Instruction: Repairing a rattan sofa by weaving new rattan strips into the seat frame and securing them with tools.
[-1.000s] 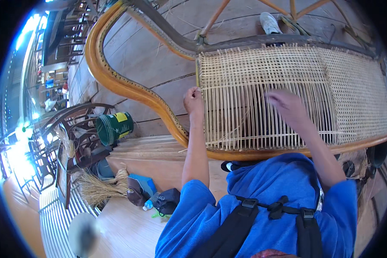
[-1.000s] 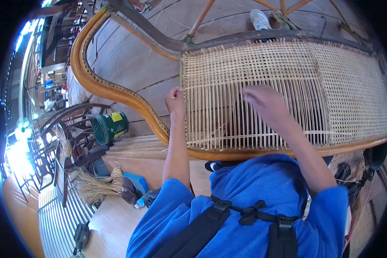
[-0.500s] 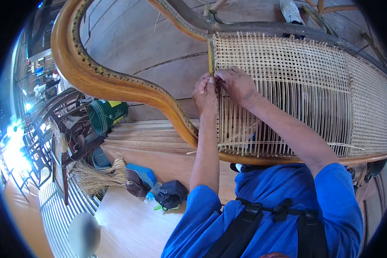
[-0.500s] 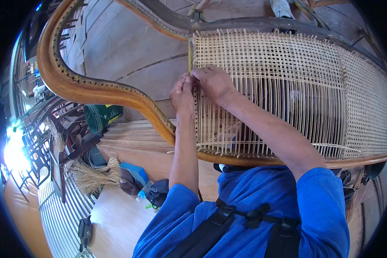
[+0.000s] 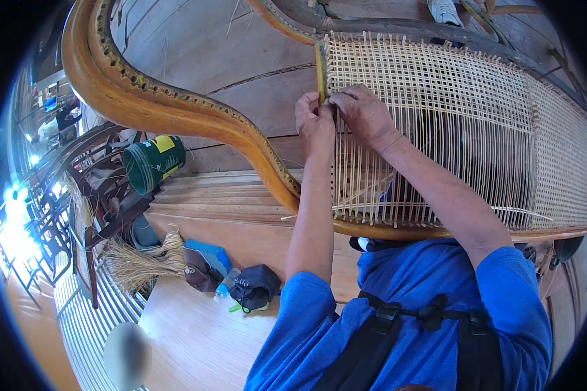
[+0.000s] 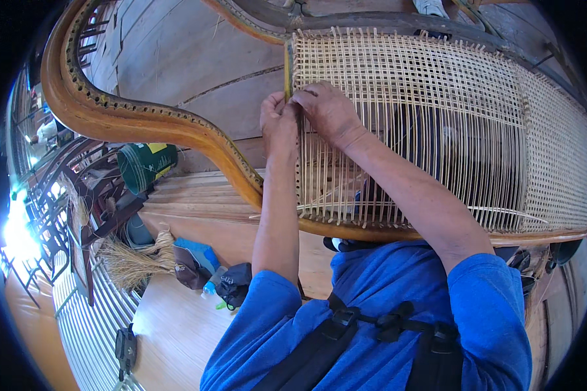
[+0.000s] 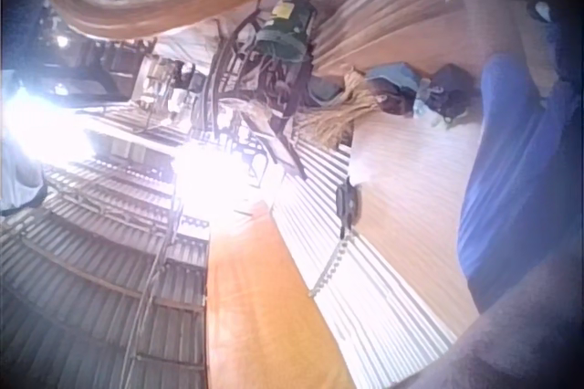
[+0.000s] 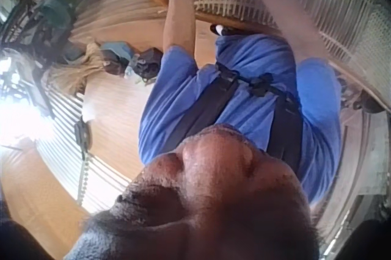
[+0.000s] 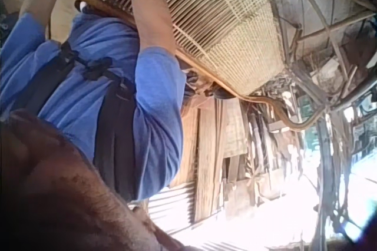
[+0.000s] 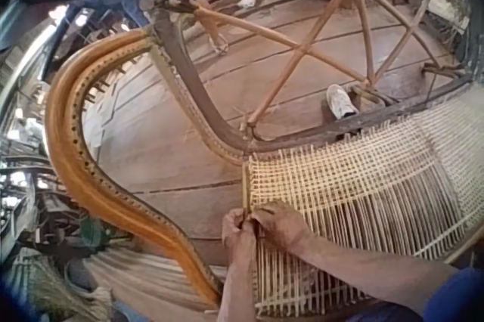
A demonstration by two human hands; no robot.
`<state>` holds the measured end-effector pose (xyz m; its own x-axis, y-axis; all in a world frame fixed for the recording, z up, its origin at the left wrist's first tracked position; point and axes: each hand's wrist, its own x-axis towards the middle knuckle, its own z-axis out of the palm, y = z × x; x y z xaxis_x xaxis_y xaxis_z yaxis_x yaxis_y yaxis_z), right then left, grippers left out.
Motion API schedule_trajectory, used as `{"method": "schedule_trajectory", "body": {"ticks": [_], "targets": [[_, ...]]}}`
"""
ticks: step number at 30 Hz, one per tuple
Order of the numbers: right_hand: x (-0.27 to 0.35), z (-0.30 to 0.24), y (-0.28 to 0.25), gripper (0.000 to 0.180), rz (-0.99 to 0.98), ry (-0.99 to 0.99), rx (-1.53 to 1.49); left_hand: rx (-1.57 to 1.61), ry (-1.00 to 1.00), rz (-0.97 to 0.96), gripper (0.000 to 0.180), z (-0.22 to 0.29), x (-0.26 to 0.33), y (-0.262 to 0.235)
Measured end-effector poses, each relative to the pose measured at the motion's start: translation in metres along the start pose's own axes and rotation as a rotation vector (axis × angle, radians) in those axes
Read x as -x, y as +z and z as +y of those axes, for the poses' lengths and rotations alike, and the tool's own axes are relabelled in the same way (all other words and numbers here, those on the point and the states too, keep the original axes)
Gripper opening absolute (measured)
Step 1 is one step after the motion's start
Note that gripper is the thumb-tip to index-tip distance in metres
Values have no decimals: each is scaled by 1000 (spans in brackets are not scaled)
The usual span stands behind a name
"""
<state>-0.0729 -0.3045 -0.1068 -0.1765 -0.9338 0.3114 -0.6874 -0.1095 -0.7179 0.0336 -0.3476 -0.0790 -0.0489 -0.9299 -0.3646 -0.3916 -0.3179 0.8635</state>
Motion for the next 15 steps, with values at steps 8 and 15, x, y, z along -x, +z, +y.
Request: {"method": "schedule_trajectory", "body": {"ticks": [8, 15], "targets": [[-1, -2, -5, 22, -69, 77, 2, 498, -215, 170, 21, -1, 1, -9], [-3, -4, -5, 19, -64, -31, 74, 574, -195, 178, 18, -4, 0, -12]]}}
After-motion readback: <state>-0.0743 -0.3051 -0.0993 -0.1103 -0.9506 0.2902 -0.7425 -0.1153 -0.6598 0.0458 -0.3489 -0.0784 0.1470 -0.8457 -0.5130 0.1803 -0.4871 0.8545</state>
